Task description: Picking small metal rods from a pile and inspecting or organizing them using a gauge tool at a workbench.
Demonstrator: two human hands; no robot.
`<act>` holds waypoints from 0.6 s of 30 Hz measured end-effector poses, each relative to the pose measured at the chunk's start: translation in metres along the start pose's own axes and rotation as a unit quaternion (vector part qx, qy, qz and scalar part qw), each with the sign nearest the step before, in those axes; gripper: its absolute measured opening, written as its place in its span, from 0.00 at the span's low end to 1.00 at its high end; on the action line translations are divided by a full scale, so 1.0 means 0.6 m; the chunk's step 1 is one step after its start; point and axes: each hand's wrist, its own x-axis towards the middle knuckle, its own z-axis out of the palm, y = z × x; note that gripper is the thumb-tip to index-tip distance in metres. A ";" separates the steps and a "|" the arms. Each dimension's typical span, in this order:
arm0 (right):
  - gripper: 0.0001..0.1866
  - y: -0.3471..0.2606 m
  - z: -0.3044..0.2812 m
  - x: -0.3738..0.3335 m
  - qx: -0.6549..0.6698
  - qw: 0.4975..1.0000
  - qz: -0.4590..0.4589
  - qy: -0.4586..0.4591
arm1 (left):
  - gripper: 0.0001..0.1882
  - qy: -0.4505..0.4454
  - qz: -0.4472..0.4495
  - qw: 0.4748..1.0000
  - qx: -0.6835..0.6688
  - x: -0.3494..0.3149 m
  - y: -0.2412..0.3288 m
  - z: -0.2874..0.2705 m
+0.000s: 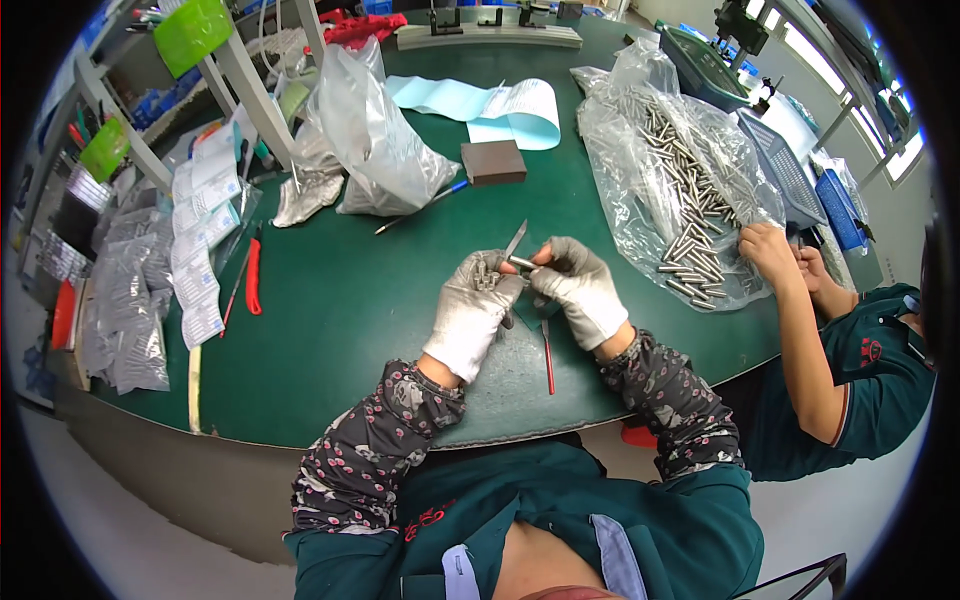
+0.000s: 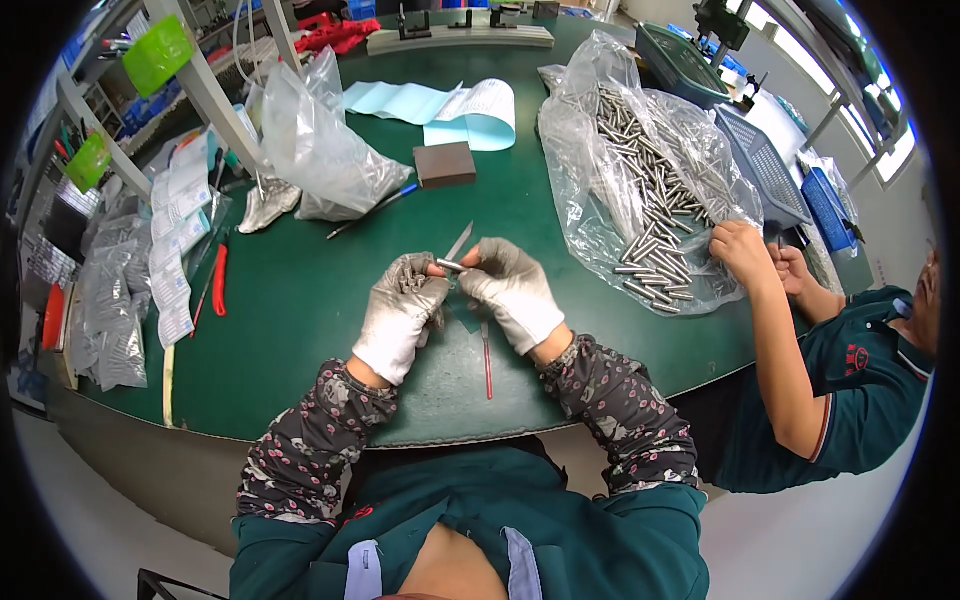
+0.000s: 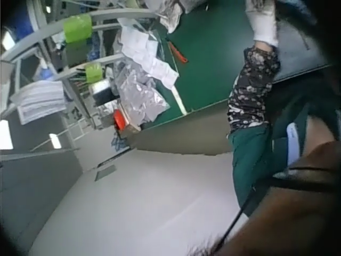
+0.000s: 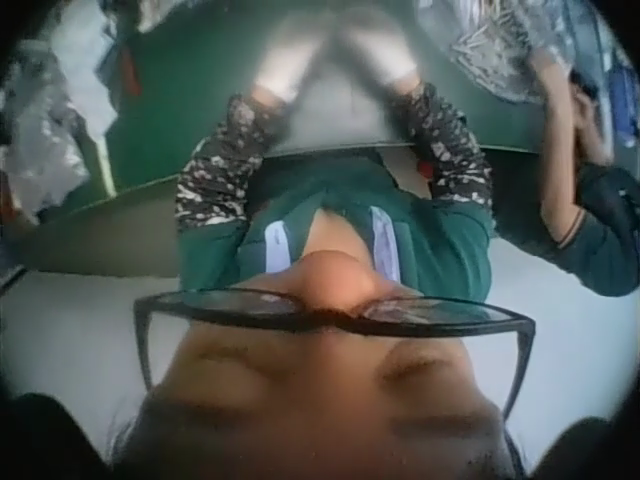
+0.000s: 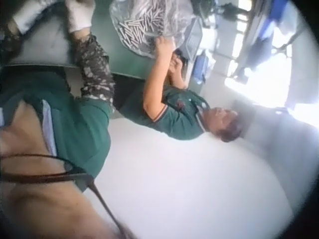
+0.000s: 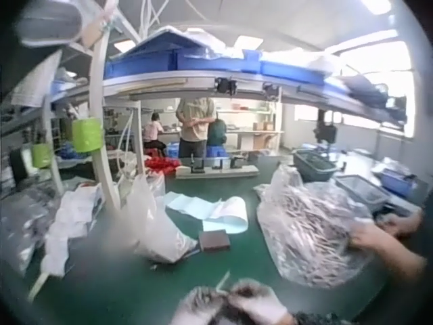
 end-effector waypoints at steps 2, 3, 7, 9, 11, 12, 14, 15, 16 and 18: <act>0.09 0.005 0.004 0.001 0.011 1.000 0.012 -0.025 | 0.08 0.017 0.044 0.998 -0.043 0.007 -0.011 0.000; 0.09 0.010 0.005 0.001 0.015 1.000 0.008 -0.027 | 0.08 0.017 0.047 0.998 -0.038 0.009 -0.016 0.000; 0.08 0.029 0.000 0.007 0.017 0.998 -0.044 -0.042 | 0.10 0.035 0.083 0.996 -0.020 0.016 -0.027 -0.004; 0.08 0.040 -0.006 0.012 -0.035 0.993 -0.088 -0.071 | 0.12 0.020 0.094 0.994 0.054 0.018 -0.027 -0.006; 0.08 0.047 -0.010 0.016 -0.067 0.990 -0.105 -0.069 | 0.12 0.015 0.143 0.985 0.090 0.022 -0.037 -0.009; 0.07 0.049 -0.011 0.017 -0.102 0.985 -0.120 -0.068 | 0.11 0.013 0.191 0.974 0.122 0.024 -0.043 -0.011; 0.07 0.051 -0.009 0.019 -0.102 0.985 -0.121 -0.066 | 0.11 0.016 0.210 0.962 0.175 0.029 -0.052 -0.015; 0.07 0.051 -0.008 0.019 -0.105 0.985 -0.120 -0.066 | 0.12 0.021 0.228 0.947 0.225 0.032 -0.056 -0.017; 0.07 0.050 -0.006 0.019 -0.103 0.985 -0.120 -0.064 | 0.12 0.019 0.227 0.947 0.227 0.036 -0.060 -0.020; 0.07 0.046 -0.005 0.019 -0.076 0.984 -0.138 -0.081 | 0.11 0.021 0.242 0.934 0.262 0.041 -0.063 -0.021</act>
